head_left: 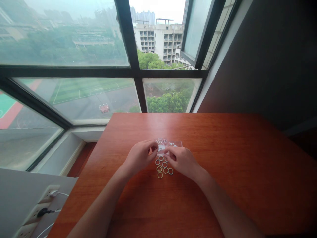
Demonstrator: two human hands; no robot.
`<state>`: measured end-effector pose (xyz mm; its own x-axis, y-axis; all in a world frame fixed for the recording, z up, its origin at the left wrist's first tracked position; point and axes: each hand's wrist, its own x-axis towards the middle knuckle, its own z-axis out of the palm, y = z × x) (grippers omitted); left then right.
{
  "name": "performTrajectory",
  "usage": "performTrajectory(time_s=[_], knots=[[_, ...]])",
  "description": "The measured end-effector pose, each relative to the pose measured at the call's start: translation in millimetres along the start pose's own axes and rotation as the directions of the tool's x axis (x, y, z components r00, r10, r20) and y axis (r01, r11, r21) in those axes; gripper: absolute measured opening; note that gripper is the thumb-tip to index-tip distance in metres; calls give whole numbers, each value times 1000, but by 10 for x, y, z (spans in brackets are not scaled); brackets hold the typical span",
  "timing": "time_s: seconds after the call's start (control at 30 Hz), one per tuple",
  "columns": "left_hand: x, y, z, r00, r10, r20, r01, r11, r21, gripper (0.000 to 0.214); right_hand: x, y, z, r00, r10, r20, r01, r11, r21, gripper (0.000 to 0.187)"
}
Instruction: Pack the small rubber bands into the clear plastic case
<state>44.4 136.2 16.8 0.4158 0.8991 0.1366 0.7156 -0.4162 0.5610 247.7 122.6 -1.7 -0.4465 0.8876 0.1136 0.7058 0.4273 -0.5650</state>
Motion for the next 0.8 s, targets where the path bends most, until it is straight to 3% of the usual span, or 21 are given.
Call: performTrajectory(time_s=[0.2,0.47,0.63,0.8], knots=[[-11,-75,14,999,-46,-3,46,990,134,10,-12,-91,95,986,-28,164,63,975,-212,15],[-16,-56,23,998,-56,-28,60,983,174,13,15,-128,112,973,30,229,29,967,-251,20],[-5,-21,7,1000,6,-2,-6,994,111,14,8,-103,78,988,27,150,-7,991,-132,14],[-12,32,3,991,108,84,-101,992,-80,20,8,-8,31,999,17,38,-20,996,84,12]])
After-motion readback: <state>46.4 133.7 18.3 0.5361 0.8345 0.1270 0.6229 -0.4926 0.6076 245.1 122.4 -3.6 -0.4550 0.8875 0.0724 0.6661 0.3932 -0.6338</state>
